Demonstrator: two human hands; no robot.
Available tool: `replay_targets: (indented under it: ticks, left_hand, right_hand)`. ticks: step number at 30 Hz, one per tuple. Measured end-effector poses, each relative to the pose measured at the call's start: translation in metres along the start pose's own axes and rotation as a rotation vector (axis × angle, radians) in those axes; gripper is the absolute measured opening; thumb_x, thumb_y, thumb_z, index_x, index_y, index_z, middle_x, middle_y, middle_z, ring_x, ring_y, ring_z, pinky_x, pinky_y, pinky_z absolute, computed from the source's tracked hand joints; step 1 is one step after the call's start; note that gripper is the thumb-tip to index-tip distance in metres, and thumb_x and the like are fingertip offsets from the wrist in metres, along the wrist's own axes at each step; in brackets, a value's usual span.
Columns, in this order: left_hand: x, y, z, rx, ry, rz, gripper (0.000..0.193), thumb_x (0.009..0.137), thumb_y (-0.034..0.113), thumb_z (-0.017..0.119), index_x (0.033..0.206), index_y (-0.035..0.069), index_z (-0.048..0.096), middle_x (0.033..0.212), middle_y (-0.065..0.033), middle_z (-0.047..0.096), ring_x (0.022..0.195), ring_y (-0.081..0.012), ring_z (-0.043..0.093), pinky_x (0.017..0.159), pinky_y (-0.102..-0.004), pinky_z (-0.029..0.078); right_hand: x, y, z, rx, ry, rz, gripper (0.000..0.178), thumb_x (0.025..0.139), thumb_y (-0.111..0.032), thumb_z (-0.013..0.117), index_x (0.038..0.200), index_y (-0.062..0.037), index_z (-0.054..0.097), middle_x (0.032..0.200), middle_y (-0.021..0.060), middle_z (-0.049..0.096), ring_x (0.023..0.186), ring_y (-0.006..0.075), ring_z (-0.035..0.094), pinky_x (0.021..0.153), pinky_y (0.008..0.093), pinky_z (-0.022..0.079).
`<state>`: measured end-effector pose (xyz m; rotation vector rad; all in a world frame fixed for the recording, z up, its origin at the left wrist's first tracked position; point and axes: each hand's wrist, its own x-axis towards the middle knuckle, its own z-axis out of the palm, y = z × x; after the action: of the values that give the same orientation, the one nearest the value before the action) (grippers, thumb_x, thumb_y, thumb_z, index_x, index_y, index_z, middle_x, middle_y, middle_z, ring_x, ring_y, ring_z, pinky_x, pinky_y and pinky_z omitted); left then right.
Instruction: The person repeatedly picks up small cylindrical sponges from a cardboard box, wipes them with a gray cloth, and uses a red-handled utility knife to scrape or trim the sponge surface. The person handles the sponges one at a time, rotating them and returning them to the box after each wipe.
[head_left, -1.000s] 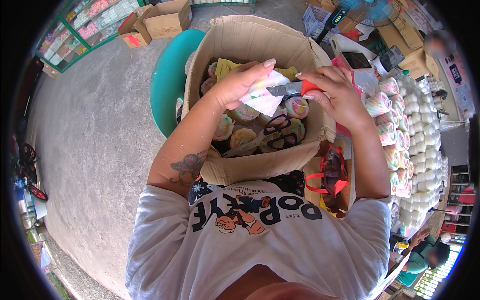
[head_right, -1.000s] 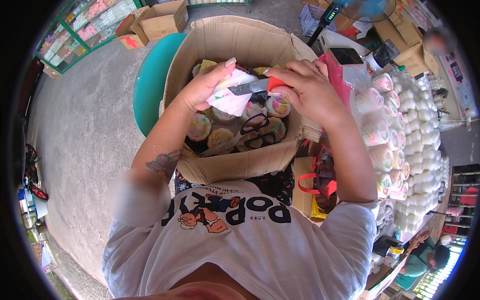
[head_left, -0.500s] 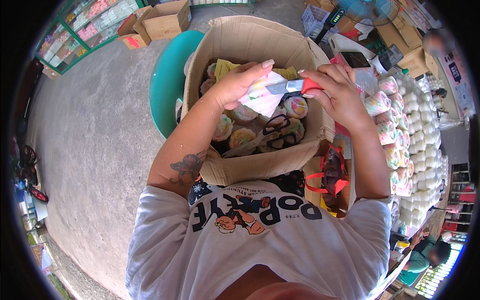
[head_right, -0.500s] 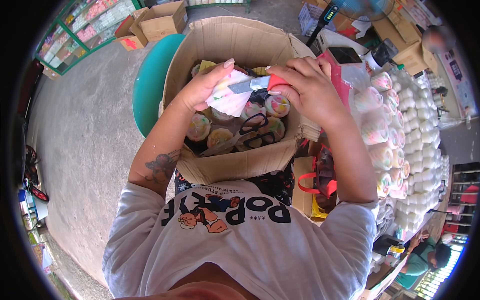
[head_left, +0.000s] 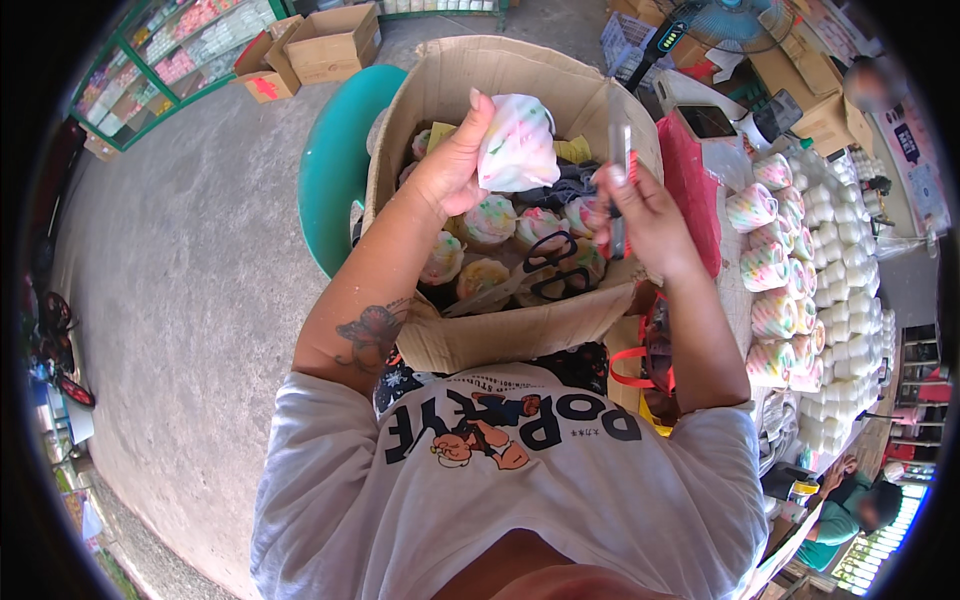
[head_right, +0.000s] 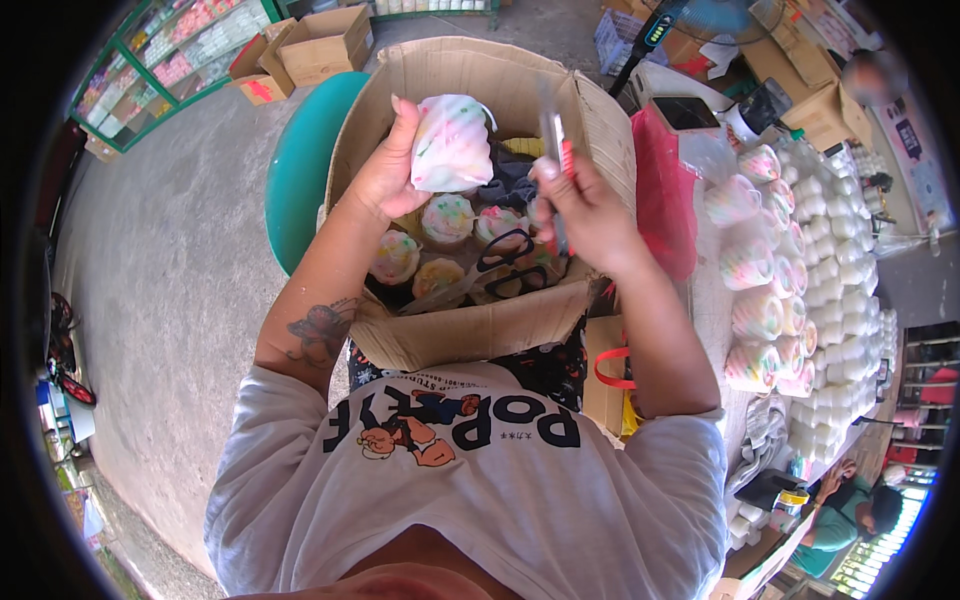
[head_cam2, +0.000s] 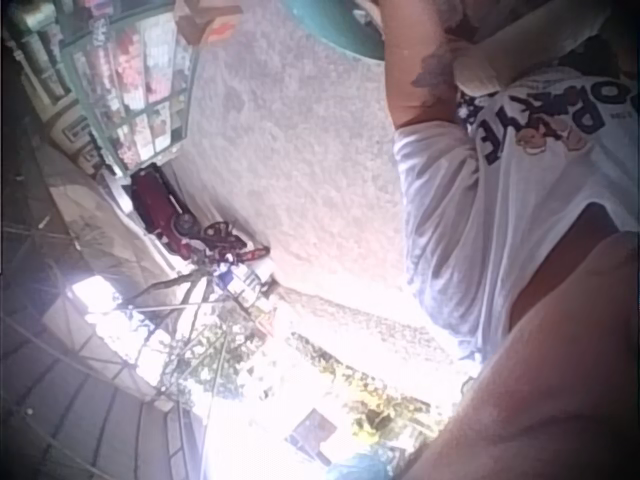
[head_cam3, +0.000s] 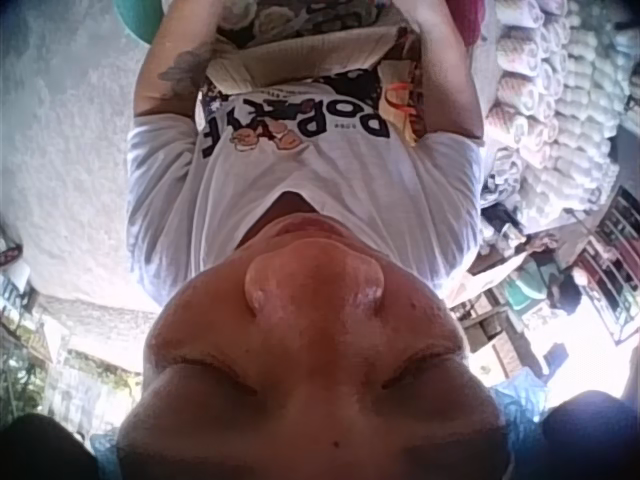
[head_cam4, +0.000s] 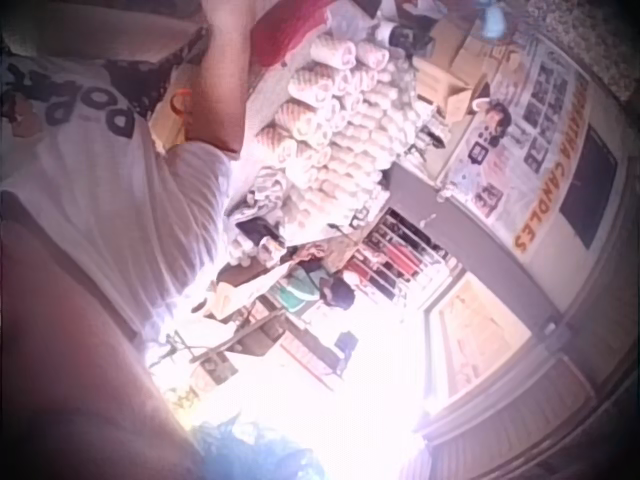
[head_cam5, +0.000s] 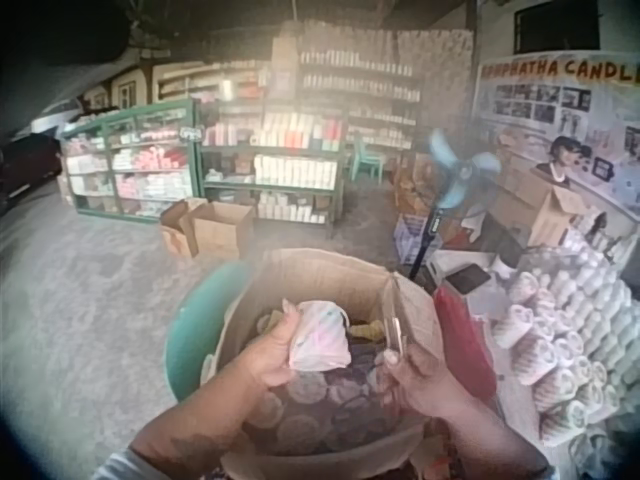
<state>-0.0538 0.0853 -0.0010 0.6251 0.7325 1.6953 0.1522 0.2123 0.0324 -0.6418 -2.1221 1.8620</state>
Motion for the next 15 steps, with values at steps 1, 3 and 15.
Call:
replay_targets:
  ticks: [1, 3, 15]
  left_hand:
    - [0.001, 0.000, 0.000, 0.038, 0.035, 0.026, 0.065, 0.088, 0.057, 0.051, 0.124, 0.004, 0.050, 0.112, -0.0121, 0.062, 0.103, -0.0228, 0.061, 0.091, -0.0393, 0.048]
    - [0.001, 0.003, 0.001, 0.089, 0.052, 0.062, 0.059, 0.089, 0.054, 0.051, 0.122, 0.004, 0.053, 0.113, -0.0124, 0.062, 0.104, -0.0233, 0.060, 0.094, -0.0392, 0.046]
    - [0.000, 0.005, 0.005, -0.115, 0.127, 0.064, 0.066, 0.090, 0.060, 0.042, 0.127, 0.004, 0.048, 0.122, -0.0129, 0.056, 0.110, -0.0253, 0.056, 0.094, -0.0414, 0.045]
  right_hand:
    - [0.002, 0.003, 0.012, 0.011, -0.015, -0.021, 0.035, 0.100, -0.030, 0.041, 0.124, -0.0065, 0.047, 0.123, 0.0143, 0.054, 0.112, 0.0243, 0.054, 0.088, 0.0381, 0.049]
    - [0.003, 0.003, 0.028, 0.157, -0.042, -0.075, 0.033, 0.100, -0.029, 0.040, 0.123, -0.0065, 0.047, 0.128, 0.0166, 0.051, 0.116, 0.0266, 0.052, 0.090, 0.0405, 0.049]
    - [0.002, -0.030, 0.035, 0.047, -0.050, -0.394, 0.042, 0.099, -0.035, 0.044, 0.127, -0.0042, 0.050, 0.106, 0.0067, 0.060, 0.088, 0.0122, 0.057, 0.079, 0.0267, 0.048]
